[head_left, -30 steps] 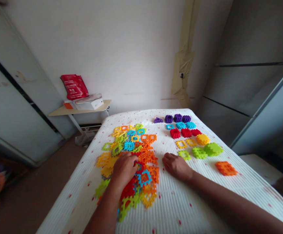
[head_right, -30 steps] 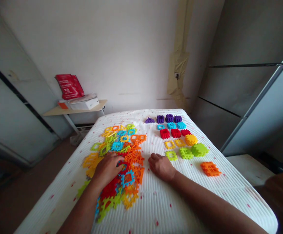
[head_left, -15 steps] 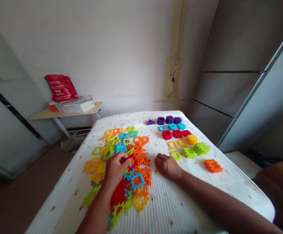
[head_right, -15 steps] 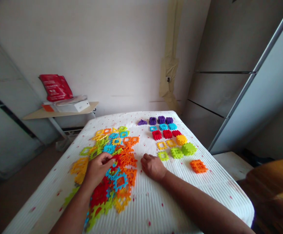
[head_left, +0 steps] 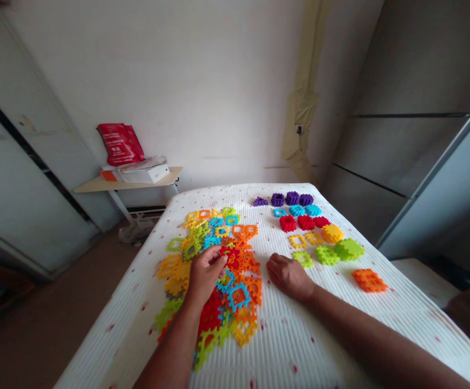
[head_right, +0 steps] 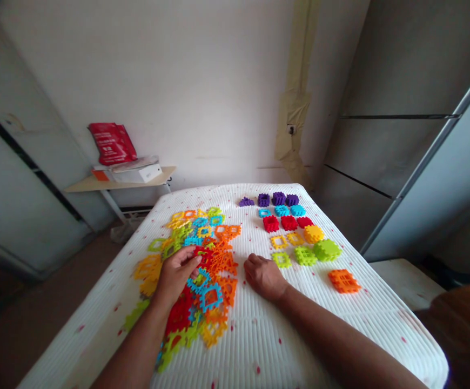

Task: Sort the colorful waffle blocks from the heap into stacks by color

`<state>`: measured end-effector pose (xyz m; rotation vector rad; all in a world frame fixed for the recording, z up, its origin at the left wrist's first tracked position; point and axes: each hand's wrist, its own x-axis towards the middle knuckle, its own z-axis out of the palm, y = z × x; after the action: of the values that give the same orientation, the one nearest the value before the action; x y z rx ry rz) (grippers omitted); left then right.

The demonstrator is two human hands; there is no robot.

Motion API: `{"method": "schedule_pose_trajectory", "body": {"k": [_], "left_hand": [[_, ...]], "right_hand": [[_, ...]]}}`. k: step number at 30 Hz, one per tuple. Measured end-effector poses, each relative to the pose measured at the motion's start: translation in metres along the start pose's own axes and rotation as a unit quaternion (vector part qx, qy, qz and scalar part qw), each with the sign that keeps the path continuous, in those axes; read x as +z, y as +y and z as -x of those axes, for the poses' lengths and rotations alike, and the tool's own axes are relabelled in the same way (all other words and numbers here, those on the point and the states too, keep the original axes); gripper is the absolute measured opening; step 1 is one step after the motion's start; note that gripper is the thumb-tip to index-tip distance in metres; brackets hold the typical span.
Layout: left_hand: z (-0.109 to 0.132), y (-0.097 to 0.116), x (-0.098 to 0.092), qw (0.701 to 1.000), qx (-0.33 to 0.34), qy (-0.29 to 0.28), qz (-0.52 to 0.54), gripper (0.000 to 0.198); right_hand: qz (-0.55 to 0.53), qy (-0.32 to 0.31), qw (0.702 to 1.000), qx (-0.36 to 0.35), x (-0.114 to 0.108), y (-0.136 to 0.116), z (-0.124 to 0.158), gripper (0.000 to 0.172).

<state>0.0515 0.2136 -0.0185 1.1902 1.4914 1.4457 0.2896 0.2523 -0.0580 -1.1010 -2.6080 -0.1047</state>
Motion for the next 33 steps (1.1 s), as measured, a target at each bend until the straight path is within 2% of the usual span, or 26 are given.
{"method": "schedule_pose_trajectory", "body": {"k": [7,17,22,27,33], "left_hand": [[0.000,0.000,-0.001,1.000,-0.003,-0.007,-0.022,0.037],[0.003,0.007,-0.002,0.998,0.010,0.035,-0.047,0.032],[0.000,0.003,-0.002,0.998,-0.005,0.052,-0.031,0.042],[-0.002,-0.002,-0.002,0.999,-0.009,0.041,0.012,0.049],[-0.002,-0.005,0.001,1.000,0.015,0.011,0.007,0.033]], "right_hand": [[0.000,-0.003,1.000,0.004,0.000,-0.001,-0.001,0.021],[0.004,-0.015,1.000,0.009,-0.002,-0.001,-0.001,0.022],[0.008,-0.011,1.000,0.013,-0.002,-0.002,-0.002,0.022],[0.010,-0.010,1.000,0.013,-0.002,-0.002,-0.002,0.021],[0.004,-0.008,1.000,0.015,-0.001,-0.001,-0.002,0.021]]}}
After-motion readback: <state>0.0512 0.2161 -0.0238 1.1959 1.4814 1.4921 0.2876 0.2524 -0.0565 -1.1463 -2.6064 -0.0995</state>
